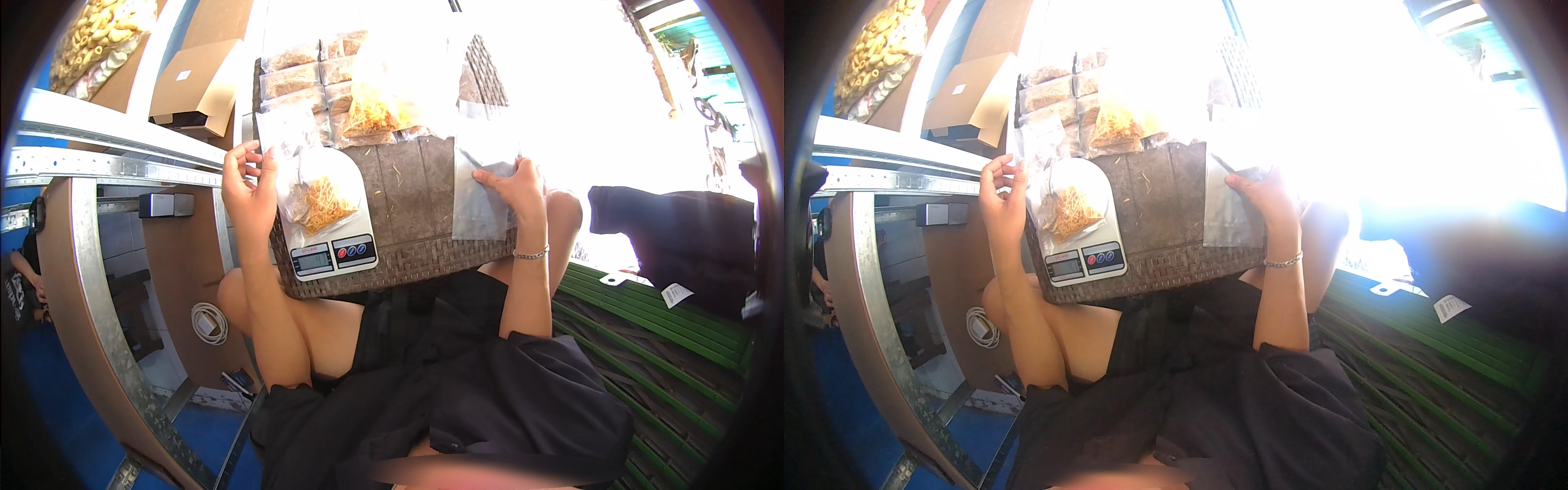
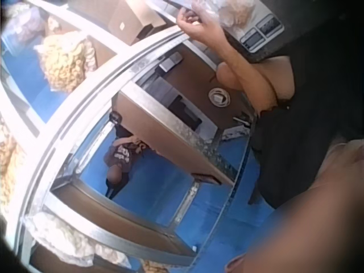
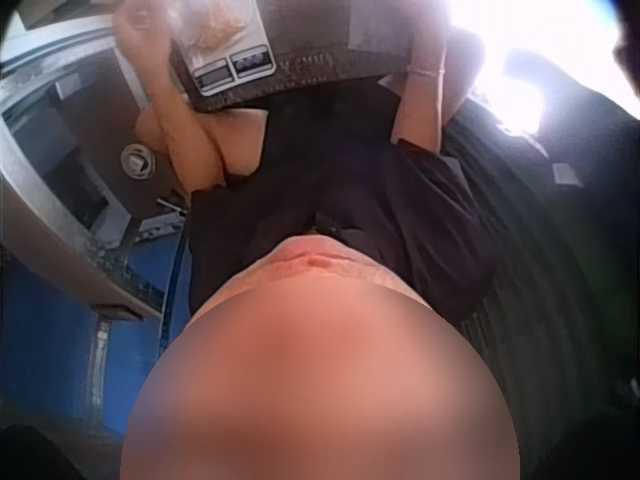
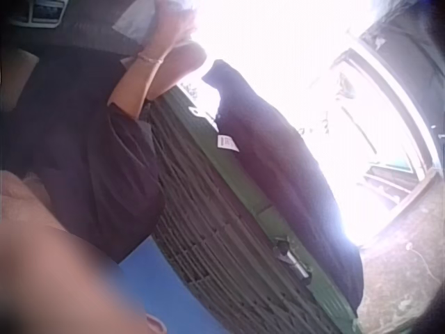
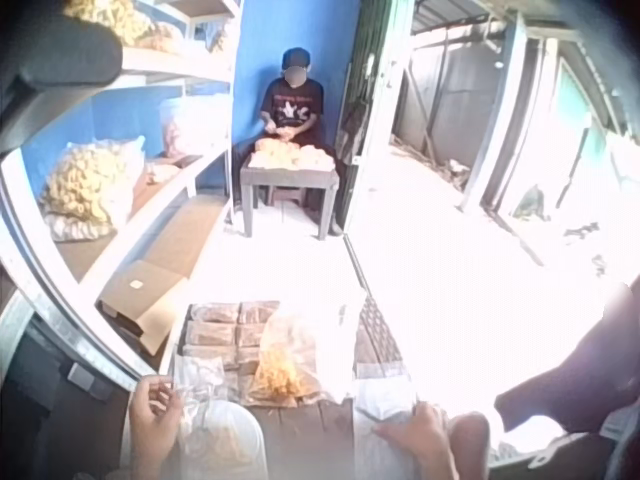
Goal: The person scoops a yellow snack from a large bag into small plastic bags using a spoon and a digital scale. They adjust the amount to reach a target weight, then place the filled bags on a table.
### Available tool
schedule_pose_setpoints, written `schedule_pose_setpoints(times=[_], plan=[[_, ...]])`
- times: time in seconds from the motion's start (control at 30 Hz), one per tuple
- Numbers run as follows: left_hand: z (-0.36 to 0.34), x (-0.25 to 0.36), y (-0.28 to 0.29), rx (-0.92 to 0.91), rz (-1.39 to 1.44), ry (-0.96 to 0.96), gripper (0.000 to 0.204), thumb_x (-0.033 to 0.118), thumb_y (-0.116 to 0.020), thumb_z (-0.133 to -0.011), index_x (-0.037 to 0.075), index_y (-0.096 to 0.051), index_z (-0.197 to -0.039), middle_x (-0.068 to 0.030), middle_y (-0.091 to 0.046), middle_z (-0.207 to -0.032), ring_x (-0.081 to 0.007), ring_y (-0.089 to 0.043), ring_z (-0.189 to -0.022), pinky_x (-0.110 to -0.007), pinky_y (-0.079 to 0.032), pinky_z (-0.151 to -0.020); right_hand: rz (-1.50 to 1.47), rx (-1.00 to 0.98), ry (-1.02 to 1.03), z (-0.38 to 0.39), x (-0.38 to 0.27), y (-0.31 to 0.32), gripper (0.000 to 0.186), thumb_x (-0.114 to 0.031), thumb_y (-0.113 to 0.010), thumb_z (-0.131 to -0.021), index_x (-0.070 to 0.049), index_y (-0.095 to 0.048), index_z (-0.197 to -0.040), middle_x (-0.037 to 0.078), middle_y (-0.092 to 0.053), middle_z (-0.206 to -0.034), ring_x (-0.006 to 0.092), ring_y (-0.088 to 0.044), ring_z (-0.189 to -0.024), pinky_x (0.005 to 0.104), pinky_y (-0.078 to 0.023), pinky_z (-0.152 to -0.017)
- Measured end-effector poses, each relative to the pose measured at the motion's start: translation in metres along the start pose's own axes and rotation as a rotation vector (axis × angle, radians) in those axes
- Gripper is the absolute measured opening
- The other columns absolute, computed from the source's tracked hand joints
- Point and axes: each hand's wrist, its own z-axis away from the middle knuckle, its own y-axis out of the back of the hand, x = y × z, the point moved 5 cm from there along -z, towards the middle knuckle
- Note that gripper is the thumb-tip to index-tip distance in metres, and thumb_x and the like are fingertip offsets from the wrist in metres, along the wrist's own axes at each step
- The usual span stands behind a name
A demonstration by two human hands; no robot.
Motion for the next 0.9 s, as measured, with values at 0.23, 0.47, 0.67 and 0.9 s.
schedule_pose_setpoints(times=[0.23, 0.47, 0.67, 0.9], plan=[[0.003, -0.001, 0.006, 0.028, 0.050, -0.008, 0.032, 0.020, -0.076, -0.089, 0.007, -0.062, -0.115, 0.0003, -0.062, -0.094, -0.0060, -0.052, -0.077, -0.020, -0.038, -0.060, -0.245, -0.034, 0.054, -0.007, 0.007, -0.002, 0.102, -0.038, -0.098, -0.058, 0.021, -0.045, -0.123, 0.030, -0.065, -0.107, 0.0278, -0.070, -0.091, 0.0332, -0.058, -0.072], [0.003, 0.004, 0.005, 0.023, 0.038, -0.015, 0.032, 0.018, -0.076, -0.089, 0.007, -0.062, -0.115, -0.0002, -0.063, -0.094, -0.0062, -0.053, -0.077, -0.020, -0.038, -0.060, -0.389, -0.008, 0.007, -0.015, 0.023, 0.002, 0.058, -0.020, -0.094, -0.065, 0.015, -0.063, -0.100, 0.023, -0.071, -0.088, 0.0233, -0.071, -0.073, 0.0331, -0.058, -0.064], [0.005, 0.004, 0.003, 0.007, 0.026, -0.011, 0.032, 0.017, -0.076, -0.088, 0.007, -0.062, -0.116, 0.0000, -0.063, -0.093, -0.0062, -0.053, -0.077, -0.021, -0.039, -0.061, -0.547, -0.112, 0.008, -0.014, 0.021, 0.000, 0.043, -0.014, -0.090, -0.066, 0.012, -0.066, -0.091, 0.018, -0.072, -0.082, 0.0201, -0.069, -0.066, 0.0308, -0.056, -0.061], [0.007, 0.007, 0.003, 0.014, 0.010, -0.006, 0.032, 0.016, -0.075, -0.088, 0.007, -0.062, -0.116, 0.0001, -0.062, -0.093, -0.0058, -0.052, -0.076, -0.021, -0.039, -0.062, -0.693, -0.038, 0.023, -0.061, 0.050, 0.057, 0.036, -0.018, -0.088, -0.068, 0.008, -0.069, -0.084, 0.011, -0.069, -0.073, 0.0153, -0.065, -0.059, 0.0255, -0.053, -0.057]])
